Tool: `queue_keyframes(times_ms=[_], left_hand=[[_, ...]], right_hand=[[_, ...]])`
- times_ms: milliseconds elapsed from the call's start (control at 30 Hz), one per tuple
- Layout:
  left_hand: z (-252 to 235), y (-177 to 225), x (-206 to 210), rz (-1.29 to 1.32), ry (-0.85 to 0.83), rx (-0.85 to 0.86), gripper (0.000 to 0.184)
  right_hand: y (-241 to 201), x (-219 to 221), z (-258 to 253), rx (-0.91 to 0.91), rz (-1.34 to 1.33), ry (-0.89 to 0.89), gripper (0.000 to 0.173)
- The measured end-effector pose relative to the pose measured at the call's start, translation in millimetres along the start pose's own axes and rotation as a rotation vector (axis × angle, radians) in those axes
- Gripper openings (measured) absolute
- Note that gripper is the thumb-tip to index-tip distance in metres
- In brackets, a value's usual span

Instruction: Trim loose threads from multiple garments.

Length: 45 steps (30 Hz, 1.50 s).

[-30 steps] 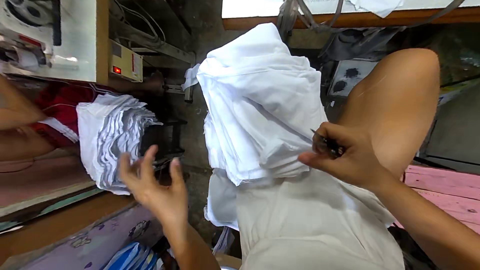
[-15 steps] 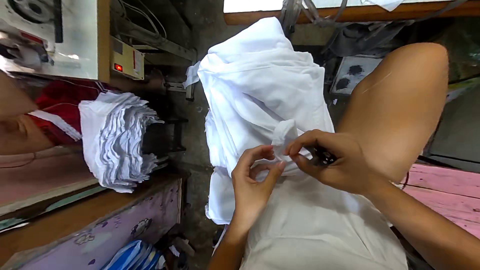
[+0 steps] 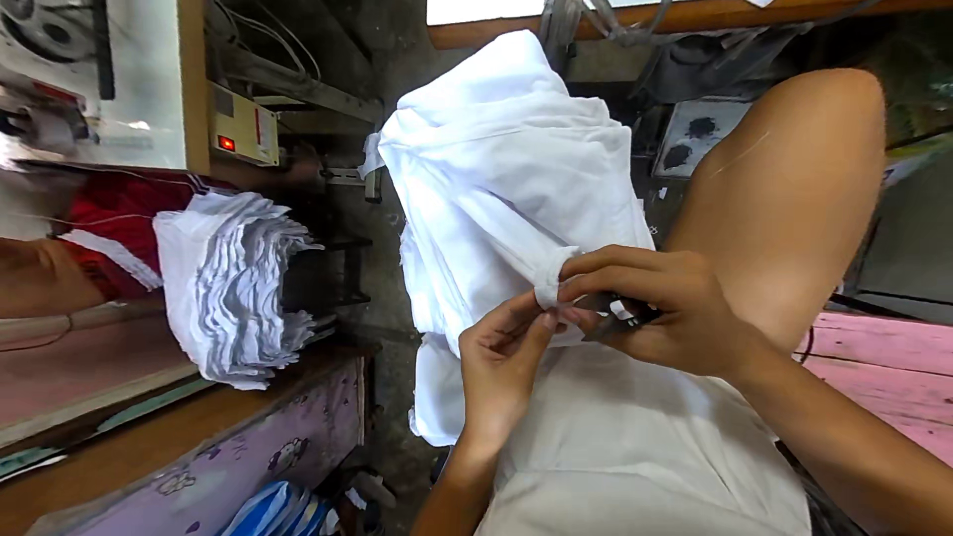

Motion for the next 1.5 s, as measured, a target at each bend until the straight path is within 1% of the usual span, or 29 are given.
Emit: queue_keyframes(times_ms=[67, 100, 167, 300, 367, 433, 500, 633, 733, 800, 900, 967, 1033, 1067, 1133, 1233, 1367, 1433, 1500], left_hand=[[0.9, 4.8, 2.4, -0.007, 0.013, -0.006, 0.034], [1.6, 8.0, 4.0, -0.045, 0.017, 0.018, 0.036], [4.3, 14.9, 7.0, -0.183, 0.010, 0.121, 0.039], [6.4, 23.2, 10.6, -0.450, -0.022, 0.379, 0.032], [7.1, 25.4, 10.8, -0.554, -0.021, 0.462, 0.032], [6.6, 27.2, 11.2, -0.623, -0.022, 0.505, 0.033], [5.1, 28.6, 12.2, -0.616, -0.032, 0.510, 0.034], [0.7, 30.6, 12.7, -0.508, -0.044, 0.448, 0.040], [-1.1, 28.0, 14.5, -0.455, -0.031, 0.446, 0.034], [-3.1, 25.4, 13.1, -0.413, -0.032, 0.421, 0.034], [-4.4, 23.1, 10.6, -0.365, -0.045, 0.386, 0.038], [-4.0, 22.5, 11.0, -0.381, -0.035, 0.397, 0.040], [-2.8, 23.1, 11.8, -0.426, -0.027, 0.429, 0.039], [-2.0, 23.7, 12.5, -0.446, -0.024, 0.447, 0.038], [-1.4, 24.0, 14.0, -0.464, -0.019, 0.470, 0.038], [-2.2, 23.2, 12.8, -0.448, -0.012, 0.465, 0.035], [-2.4, 22.1, 9.3, -0.433, -0.011, 0.459, 0.034], [-0.9, 22.4, 10.6, -0.454, -0.005, 0.485, 0.033], [0.9, 23.0, 12.4, -0.482, -0.004, 0.506, 0.032]], right_hand=[[-3.8, -3.5, -0.5, -0.045, 0.016, 0.012, 0.010], [-6.3, -5.0, -0.4, -0.063, 0.034, 0.014, 0.009], [-10.8, -5.7, -0.6, -0.095, 0.106, 0.019, 0.014], [-18.6, -6.6, -2.1, -0.129, 0.298, 0.044, 0.015], [-23.1, -4.6, -2.5, -0.151, 0.365, 0.043, 0.015], [-25.5, -3.8, -2.8, -0.161, 0.384, 0.028, 0.015], [-24.0, -5.8, -3.2, -0.148, 0.322, 0.016, 0.014], [-12.2, -10.5, -4.4, -0.028, 0.006, 0.037, 0.013], [-1.3, -11.2, -3.6, 0.070, -0.276, 0.082, 0.012], [2.8, -13.7, -4.6, 0.131, -0.391, 0.106, 0.010], [3.8, -14.1, -5.1, 0.149, -0.372, 0.105, 0.010], [1.6, -12.9, -4.6, 0.129, -0.312, 0.098, 0.012], [-3.5, -10.9, -4.4, 0.102, -0.194, 0.089, 0.023], [-6.3, -9.3, -4.8, 0.085, -0.126, 0.083, 0.025], [-9.7, -6.9, -5.6, 0.058, -0.023, 0.076, 0.018], [-7.8, -7.9, -7.3, 0.076, -0.112, 0.028, 0.012], [-5.0, -8.8, -8.6, 0.159, -0.294, -0.127, 0.016], [-5.6, -9.5, -9.2, 0.168, -0.238, -0.090, 0.015], [-8.3, -9.2, -10.4, 0.134, -0.052, -0.034, 0.022]])
Point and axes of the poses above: each hand's wrist, its own z-axis away from the middle knuckle, its own x-axis out of the palm, y = z × x, the point moved 5 cm from there along -z, towards the middle knuckle, and after that the axes turned 2 degrees about -z, right-handed, at the moved point
